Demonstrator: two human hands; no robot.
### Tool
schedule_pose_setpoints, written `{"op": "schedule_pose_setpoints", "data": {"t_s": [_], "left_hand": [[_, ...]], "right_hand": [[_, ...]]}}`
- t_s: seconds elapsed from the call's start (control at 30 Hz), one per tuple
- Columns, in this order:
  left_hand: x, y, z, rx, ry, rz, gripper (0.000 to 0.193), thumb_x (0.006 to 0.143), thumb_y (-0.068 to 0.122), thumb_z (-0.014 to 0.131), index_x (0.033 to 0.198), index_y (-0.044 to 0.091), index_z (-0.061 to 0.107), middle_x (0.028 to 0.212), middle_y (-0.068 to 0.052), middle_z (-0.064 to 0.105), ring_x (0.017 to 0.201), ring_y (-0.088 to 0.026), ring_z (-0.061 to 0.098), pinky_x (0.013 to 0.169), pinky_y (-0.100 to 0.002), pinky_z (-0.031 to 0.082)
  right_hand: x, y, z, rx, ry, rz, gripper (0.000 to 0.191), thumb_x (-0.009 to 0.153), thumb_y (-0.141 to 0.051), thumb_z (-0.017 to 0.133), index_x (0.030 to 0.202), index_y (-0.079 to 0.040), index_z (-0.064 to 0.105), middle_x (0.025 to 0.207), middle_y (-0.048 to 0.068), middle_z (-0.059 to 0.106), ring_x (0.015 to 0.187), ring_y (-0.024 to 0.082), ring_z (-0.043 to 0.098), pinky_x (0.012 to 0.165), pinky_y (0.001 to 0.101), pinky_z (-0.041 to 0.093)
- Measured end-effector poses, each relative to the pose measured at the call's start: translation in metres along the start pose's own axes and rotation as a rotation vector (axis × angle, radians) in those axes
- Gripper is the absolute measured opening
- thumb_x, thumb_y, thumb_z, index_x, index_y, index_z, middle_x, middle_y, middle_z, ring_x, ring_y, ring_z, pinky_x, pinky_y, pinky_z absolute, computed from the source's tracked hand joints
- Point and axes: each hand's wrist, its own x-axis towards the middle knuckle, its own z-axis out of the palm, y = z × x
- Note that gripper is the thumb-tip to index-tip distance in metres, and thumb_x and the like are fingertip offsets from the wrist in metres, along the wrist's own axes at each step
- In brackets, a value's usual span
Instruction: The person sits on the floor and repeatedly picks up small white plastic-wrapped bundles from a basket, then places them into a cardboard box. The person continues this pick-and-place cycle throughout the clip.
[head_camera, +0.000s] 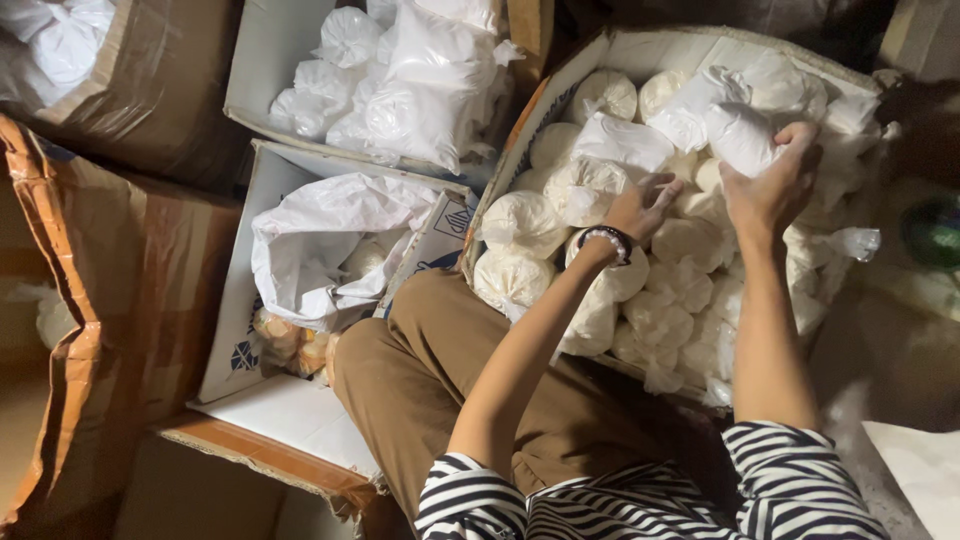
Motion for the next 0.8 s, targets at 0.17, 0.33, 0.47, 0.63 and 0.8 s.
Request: {"op": "schedule_pose_setpoints", "data": {"t_s": [0.17,0.33,0.47,0.63,0.8], "left_hand": [[0.008,0.006,0.002,-0.268,0.023,-0.128,0.089,0.092,0.06,0.061,0.148,-0.006,0.042,0.126,-0.026,0.066,0.111,-0.033,0.071,0.096,-0.041,0.056],[0.015,0.012,-0.01,-0.656,0.142,-0.307,0.084,0.087,0.059,0.071,0.13,-0.013,0.062,0.102,-0.025,0.071,0.086,-0.035,0.068,0.068,-0.043,0.053],[0.019,0.016,-0.023,-0.964,0.438,-0.119,0.071,0.079,0.046,0.083,0.124,-0.003,0.061,0.109,-0.012,0.069,0.093,-0.021,0.069,0.077,-0.035,0.059],[0.014,0.021,-0.04,-1.098,0.577,-0.29,0.06,0.084,0.039,0.083,0.12,-0.005,0.066,0.107,-0.012,0.072,0.089,-0.02,0.07,0.076,-0.031,0.058],[0.006,0.025,-0.051,-1.183,0.647,-0.19,0.057,0.083,0.033,0.083,0.122,-0.004,0.065,0.11,-0.011,0.07,0.093,-0.02,0.067,0.08,-0.032,0.055]], "right_hand": [[-0.012,-0.044,-0.004,0.086,0.023,-0.065,0.034,0.089,-0.001,0.075,0.115,-0.01,0.055,0.116,0.015,0.059,0.108,0.037,0.059,0.09,0.0488,0.048],[-0.027,-0.094,-0.007,0.027,-0.004,-0.333,0.026,0.089,-0.008,0.073,0.111,-0.007,0.06,0.108,0.016,0.061,0.103,0.037,0.058,0.086,0.0471,0.045],[-0.031,-0.12,-0.008,0.054,-0.067,-0.399,0.017,0.1,-0.003,0.07,0.112,-0.011,0.063,0.107,0.011,0.061,0.101,0.031,0.06,0.089,0.0431,0.046],[-0.033,-0.138,-0.015,0.196,-0.153,-0.485,0.036,0.083,-0.008,0.079,0.115,-0.009,0.063,0.108,0.012,0.059,0.103,0.033,0.059,0.091,0.0444,0.046],[-0.036,-0.152,-0.021,0.255,-0.206,-0.529,0.045,0.079,-0.014,0.086,0.117,-0.008,0.063,0.121,0.012,0.061,0.118,0.035,0.057,0.101,0.0466,0.045]]}}
